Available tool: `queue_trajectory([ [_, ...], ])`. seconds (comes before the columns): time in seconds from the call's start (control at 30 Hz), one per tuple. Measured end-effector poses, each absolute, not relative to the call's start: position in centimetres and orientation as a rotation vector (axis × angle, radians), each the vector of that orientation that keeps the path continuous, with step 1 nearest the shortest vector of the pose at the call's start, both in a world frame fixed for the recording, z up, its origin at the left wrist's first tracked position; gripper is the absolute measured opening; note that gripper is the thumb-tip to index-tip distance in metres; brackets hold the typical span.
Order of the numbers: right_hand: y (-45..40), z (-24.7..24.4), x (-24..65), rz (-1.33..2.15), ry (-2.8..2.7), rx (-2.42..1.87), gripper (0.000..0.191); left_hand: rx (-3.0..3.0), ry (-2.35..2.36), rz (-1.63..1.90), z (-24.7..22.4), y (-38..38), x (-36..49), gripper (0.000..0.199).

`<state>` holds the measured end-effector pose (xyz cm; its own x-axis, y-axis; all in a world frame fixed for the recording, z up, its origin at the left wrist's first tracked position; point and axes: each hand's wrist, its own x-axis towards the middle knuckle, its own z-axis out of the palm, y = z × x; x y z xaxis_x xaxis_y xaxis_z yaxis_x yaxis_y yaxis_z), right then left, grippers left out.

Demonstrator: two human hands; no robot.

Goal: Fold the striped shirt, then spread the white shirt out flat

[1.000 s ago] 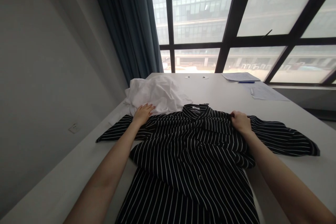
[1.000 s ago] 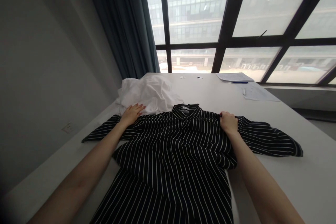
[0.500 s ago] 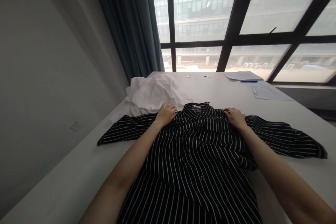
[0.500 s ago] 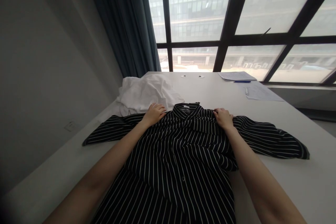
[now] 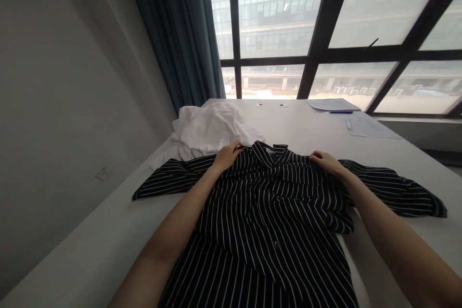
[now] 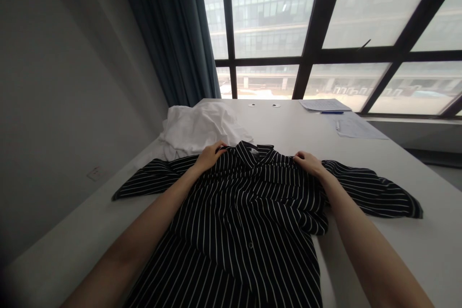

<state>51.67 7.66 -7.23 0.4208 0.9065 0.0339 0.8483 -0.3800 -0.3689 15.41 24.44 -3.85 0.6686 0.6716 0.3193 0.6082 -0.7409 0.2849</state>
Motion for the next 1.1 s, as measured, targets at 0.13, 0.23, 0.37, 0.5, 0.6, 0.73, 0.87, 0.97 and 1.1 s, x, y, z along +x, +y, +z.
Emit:
queue_trajectory([
  [0.13, 7.9, -7.2, 51.2, 0.246, -1.501, -2.333, 0.031, 2.696, 1.077, 0.674, -2.2, 24.4, 15.6, 0.024],
  [0.23, 8.2, -7.1, 50.7, 0.208, -1.475, -2.306, 0.026, 2.741, 1.170, 0.696, -1.5, 24.8, 16.1, 0.024],
  [0.37, 8.6, -6.8, 50.3, 0.056, -1.378, -2.253, 0.037, 2.770, 1.277, 0.769, -1.0, 26.2, 17.0, 0.025],
  [0.5, 9.3, -7.0, 50.0, 0.008, -1.352, -2.267, 0.037, 2.771, 1.373, 0.779, -1.5, 28.0, 18.1, 0.030],
  [0.6, 10.2, -7.3, 49.5, 0.035, -1.395, -2.317, 0.030, 2.799, 1.397, 0.660, -2.6, 28.8, 19.0, 0.028],
  [0.73, 12.1, -7.2, 48.4, -0.021, -1.469, -2.310, 0.031, 2.817, 1.333, 0.638, -4.1, 28.9, 20.7, 0.037],
  [0.87, 14.8, -6.9, 46.6, -0.066, -1.600, -2.220, 0.041, 2.854, 1.149, 0.643, -5.1, 28.2, 22.6, 0.043],
  [0.97, 16.8, -7.0, 45.4, -0.091, -1.668, -2.164, 0.057, 2.864, 1.044, 0.615, -5.9, 27.7, 24.0, 0.040],
  [1.1, 18.4, -7.5, 44.5, -0.148, -1.679, -2.140, 0.057, 2.859, 0.946, 0.605, -7.1, 26.9, 25.3, 0.028],
])
